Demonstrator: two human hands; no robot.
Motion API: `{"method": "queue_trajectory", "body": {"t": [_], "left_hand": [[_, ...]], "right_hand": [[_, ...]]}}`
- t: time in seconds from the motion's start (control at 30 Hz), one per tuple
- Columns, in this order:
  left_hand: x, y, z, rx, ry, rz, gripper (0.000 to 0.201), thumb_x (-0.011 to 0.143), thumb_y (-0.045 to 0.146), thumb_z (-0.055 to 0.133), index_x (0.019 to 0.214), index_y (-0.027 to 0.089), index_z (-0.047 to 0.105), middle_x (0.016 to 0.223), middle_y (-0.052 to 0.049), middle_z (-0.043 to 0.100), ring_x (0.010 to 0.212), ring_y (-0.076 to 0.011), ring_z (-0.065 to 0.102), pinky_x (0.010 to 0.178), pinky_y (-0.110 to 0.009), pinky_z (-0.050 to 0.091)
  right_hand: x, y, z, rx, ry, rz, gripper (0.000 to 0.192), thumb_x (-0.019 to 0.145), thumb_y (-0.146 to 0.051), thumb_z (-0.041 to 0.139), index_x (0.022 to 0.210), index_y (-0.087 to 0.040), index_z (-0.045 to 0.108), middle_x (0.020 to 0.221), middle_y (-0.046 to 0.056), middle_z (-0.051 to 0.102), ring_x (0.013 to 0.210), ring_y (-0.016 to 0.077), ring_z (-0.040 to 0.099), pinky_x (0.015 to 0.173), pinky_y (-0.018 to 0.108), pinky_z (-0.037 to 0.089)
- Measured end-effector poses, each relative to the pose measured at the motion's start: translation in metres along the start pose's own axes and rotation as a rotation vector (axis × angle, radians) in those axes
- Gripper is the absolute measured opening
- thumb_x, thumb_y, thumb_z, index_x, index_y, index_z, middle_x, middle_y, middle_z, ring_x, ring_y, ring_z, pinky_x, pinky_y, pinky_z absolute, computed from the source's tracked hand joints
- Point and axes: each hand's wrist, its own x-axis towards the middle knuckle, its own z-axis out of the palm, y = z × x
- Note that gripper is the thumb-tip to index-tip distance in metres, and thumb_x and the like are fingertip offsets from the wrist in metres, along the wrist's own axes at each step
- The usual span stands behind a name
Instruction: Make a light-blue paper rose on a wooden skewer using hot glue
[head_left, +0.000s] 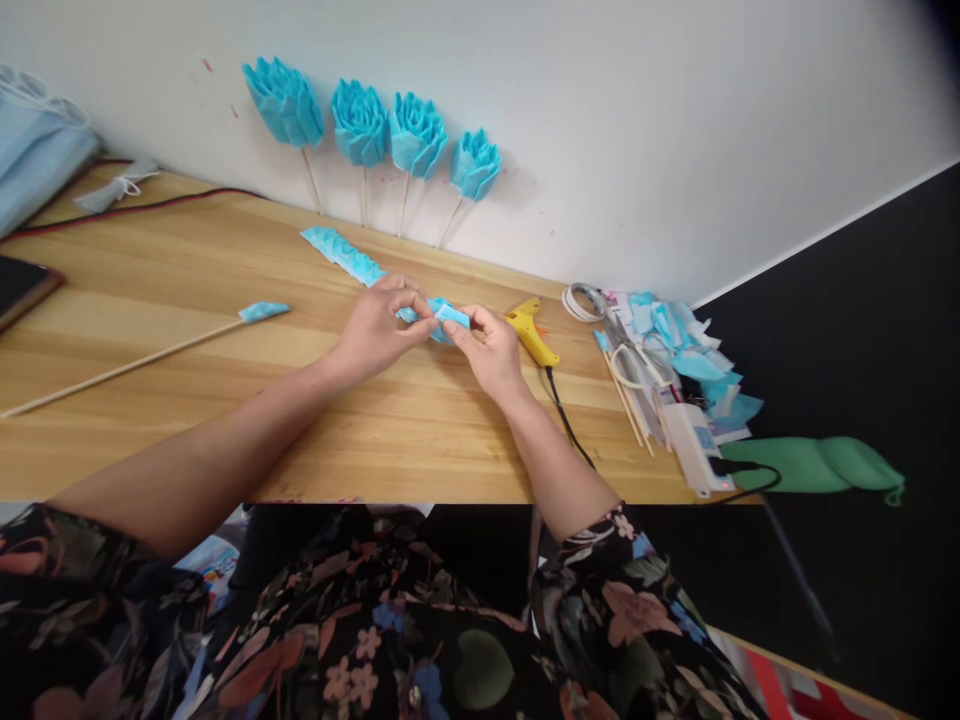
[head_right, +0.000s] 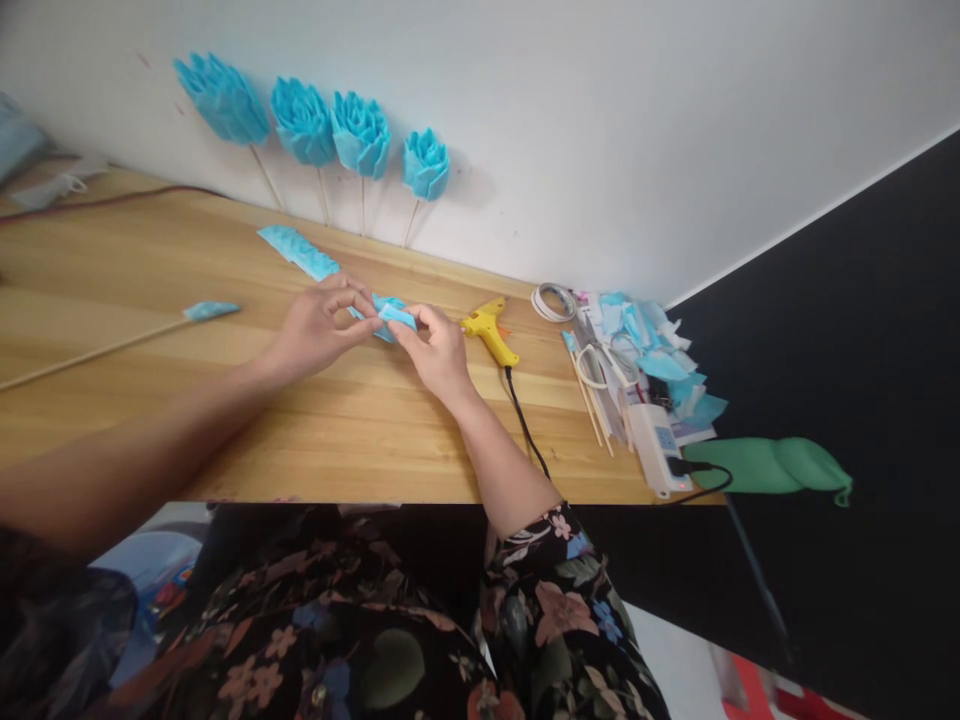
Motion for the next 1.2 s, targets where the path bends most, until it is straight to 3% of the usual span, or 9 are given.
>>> {"method": "queue_trajectory", "body": {"t": [0.2,0.43,0.6,0.7,0.83,0.97,1.2], "left_hand": [[0.003,-0.001,-0.002,-0.045,0.003,-0.040,0.015,0.085,0.027,0.075,0.072,0.021,0.069,0.096,-0.005,0.069,0.100,-0.0241,0.066,0.104,-0.043,0.050],[0.003,-0.003,-0.001,-0.037,-0.014,-0.033,0.015,0.085,0.026,0.075,0.072,0.022,0.069,0.095,-0.005,0.070,0.099,-0.0240,0.066,0.101,-0.042,0.051],[0.002,-0.004,0.001,-0.023,-0.052,0.007,0.014,0.085,0.025,0.075,0.072,0.023,0.070,0.096,-0.005,0.071,0.101,-0.0252,0.066,0.100,-0.042,0.051],[0.002,-0.004,0.002,-0.037,-0.066,0.034,0.016,0.086,0.028,0.075,0.072,0.023,0.070,0.094,-0.005,0.071,0.099,-0.0246,0.066,0.099,-0.042,0.051],[0.003,-0.005,0.001,-0.056,-0.038,-0.014,0.016,0.085,0.031,0.075,0.073,0.022,0.071,0.095,-0.006,0.071,0.098,-0.0241,0.066,0.097,-0.041,0.052],[0.003,-0.007,0.000,-0.081,0.013,-0.081,0.016,0.085,0.033,0.074,0.074,0.022,0.071,0.095,-0.005,0.072,0.099,-0.0243,0.066,0.101,-0.042,0.051],[0.004,-0.009,-0.002,-0.129,0.052,-0.143,0.016,0.086,0.034,0.073,0.074,0.023,0.071,0.091,-0.005,0.071,0.096,-0.0236,0.065,0.098,-0.040,0.053]], "right_hand": [[0.000,0.004,0.002,0.113,0.009,0.095,0.045,0.094,-0.068,0.064,0.089,-0.024,0.071,0.086,0.001,0.073,0.083,0.0172,0.066,0.083,0.034,0.055],[0.001,0.005,0.002,0.120,0.104,0.080,0.051,0.085,-0.068,0.076,0.115,-0.027,0.070,0.097,0.002,0.075,0.090,0.0183,0.070,0.087,0.036,0.059],[0.000,-0.001,0.001,-0.008,0.056,-0.054,0.023,0.092,-0.049,0.076,0.092,-0.026,0.074,0.098,0.002,0.078,0.096,0.0203,0.069,0.097,0.040,0.057],[-0.002,-0.005,0.001,-0.060,0.060,-0.090,0.021,0.096,-0.043,0.071,0.084,-0.026,0.073,0.091,0.002,0.077,0.093,0.0204,0.069,0.096,0.040,0.056],[-0.003,-0.001,0.000,-0.020,0.112,-0.020,0.026,0.102,-0.049,0.061,0.113,-0.030,0.076,0.103,0.003,0.078,0.099,0.0208,0.070,0.099,0.041,0.057],[0.000,0.007,-0.001,0.048,0.191,-0.014,0.048,0.103,-0.052,0.058,0.147,-0.033,0.061,0.108,0.005,0.076,0.104,0.0213,0.070,0.103,0.042,0.058],[0.001,0.007,0.001,0.005,0.099,0.027,0.055,0.098,-0.048,0.069,0.150,-0.033,0.058,0.107,0.004,0.078,0.102,0.0224,0.071,0.106,0.046,0.058]]}}
